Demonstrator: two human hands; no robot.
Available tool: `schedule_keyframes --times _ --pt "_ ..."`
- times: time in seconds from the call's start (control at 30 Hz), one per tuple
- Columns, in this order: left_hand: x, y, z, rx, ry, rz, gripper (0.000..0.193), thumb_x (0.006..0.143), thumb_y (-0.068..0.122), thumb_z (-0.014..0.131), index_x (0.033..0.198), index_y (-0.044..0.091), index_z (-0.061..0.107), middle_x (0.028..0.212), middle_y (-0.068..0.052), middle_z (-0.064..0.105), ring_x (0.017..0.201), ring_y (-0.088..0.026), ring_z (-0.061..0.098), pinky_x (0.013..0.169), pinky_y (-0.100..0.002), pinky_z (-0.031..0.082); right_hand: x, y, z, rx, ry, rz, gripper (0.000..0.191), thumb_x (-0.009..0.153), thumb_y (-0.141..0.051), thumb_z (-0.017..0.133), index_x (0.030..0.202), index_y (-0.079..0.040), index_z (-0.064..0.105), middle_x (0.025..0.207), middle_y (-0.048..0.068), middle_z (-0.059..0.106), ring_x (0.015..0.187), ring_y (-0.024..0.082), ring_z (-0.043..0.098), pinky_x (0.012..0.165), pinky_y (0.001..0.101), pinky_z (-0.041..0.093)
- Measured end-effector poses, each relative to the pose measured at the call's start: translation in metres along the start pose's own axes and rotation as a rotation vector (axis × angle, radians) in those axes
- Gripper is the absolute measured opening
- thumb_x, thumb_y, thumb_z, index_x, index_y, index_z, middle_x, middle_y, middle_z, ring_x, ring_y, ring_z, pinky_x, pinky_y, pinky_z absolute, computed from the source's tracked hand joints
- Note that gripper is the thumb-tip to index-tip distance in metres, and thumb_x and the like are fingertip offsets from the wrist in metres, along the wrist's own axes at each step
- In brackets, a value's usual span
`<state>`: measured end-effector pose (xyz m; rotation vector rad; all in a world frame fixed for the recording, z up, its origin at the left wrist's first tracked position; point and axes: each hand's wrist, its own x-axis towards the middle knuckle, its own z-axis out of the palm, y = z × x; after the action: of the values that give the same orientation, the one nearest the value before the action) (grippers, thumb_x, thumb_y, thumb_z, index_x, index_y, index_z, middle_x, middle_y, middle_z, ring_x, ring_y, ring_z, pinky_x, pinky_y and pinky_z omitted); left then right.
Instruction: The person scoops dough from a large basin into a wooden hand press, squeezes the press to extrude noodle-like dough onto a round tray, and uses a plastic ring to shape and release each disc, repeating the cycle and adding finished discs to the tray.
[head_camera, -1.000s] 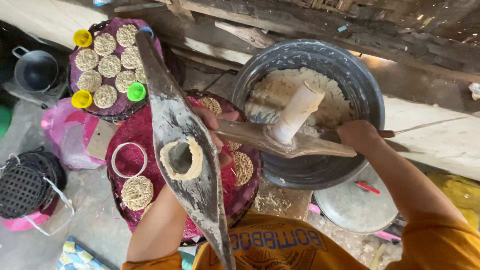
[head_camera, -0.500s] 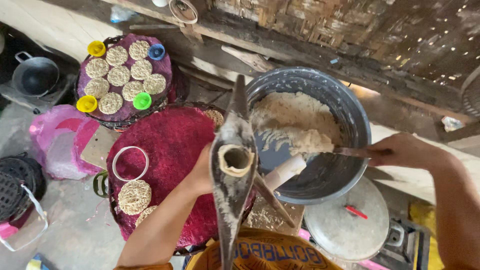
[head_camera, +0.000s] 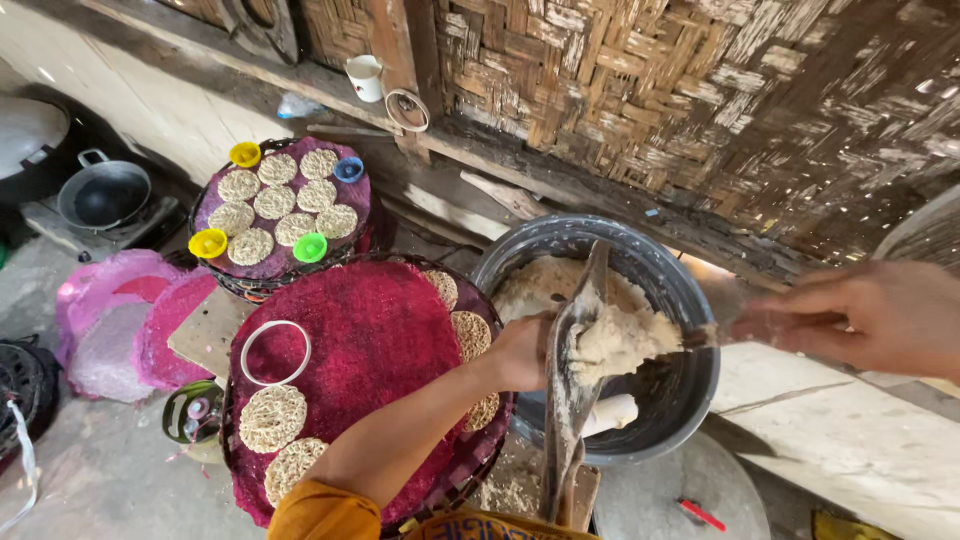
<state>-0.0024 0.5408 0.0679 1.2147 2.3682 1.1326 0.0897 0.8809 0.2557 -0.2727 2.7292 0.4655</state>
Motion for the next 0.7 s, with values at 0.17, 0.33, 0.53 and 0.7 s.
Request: schedule_keyframes --times 0.17,0.33,0.53,0.7 --pt "0.007 0.003 0.002 -0.049 0.023 -0.157 0.054 0.072 0.035 0.079 0.118 0.006 0.07 0.117 -0.021 0.071 0.107 -0.037 0.069 0.093 -0.043 0.056 -0.011 -0.073 -0.058 -0.408 -0.104 0.071 0.047 0.111 -0.037 0.049 0.157 -0.041 0.041 0.09 -0.011 0.07 0.068 0.002 0.061 0.056 0.0204 0.053" --pt "0.014 -0.015 0.01 -0.12 0.102 -0.172 0.051 0.075 0.034 0.078 0.118 0.007 0.071 0.114 -0.021 0.073 0.106 -0.036 0.071 0.091 -0.043 0.056 0.001 -0.143 -0.039 -0.63 0.366 -0.313 0.061 0.097 -0.011 0.062 0.154 -0.002 0.044 0.087 0.002 0.058 0.075 0.017 0.058 0.066 0.0316 0.053" --pt "0.011 -0.038 0.006 -0.281 0.189 -0.273 0.049 0.081 0.037 0.074 0.12 0.007 0.07 0.116 -0.02 0.073 0.107 -0.035 0.071 0.091 -0.043 0.055 -0.017 -0.091 -0.033 -0.053 1.078 -0.347 0.02 0.094 -0.026 0.071 0.113 -0.02 0.073 0.094 0.002 0.074 0.073 0.016 0.069 0.055 0.0291 0.048" --pt "0.011 -0.036 0.007 0.015 0.107 -0.191 0.05 0.082 0.036 0.072 0.12 0.005 0.068 0.116 -0.023 0.071 0.105 -0.04 0.07 0.091 -0.045 0.056 -0.022 -0.064 -0.022 -0.278 0.931 -0.024 0.03 0.086 -0.045 0.078 0.1 -0.019 0.081 0.071 -0.001 0.066 0.06 0.018 0.066 0.053 0.033 0.051"
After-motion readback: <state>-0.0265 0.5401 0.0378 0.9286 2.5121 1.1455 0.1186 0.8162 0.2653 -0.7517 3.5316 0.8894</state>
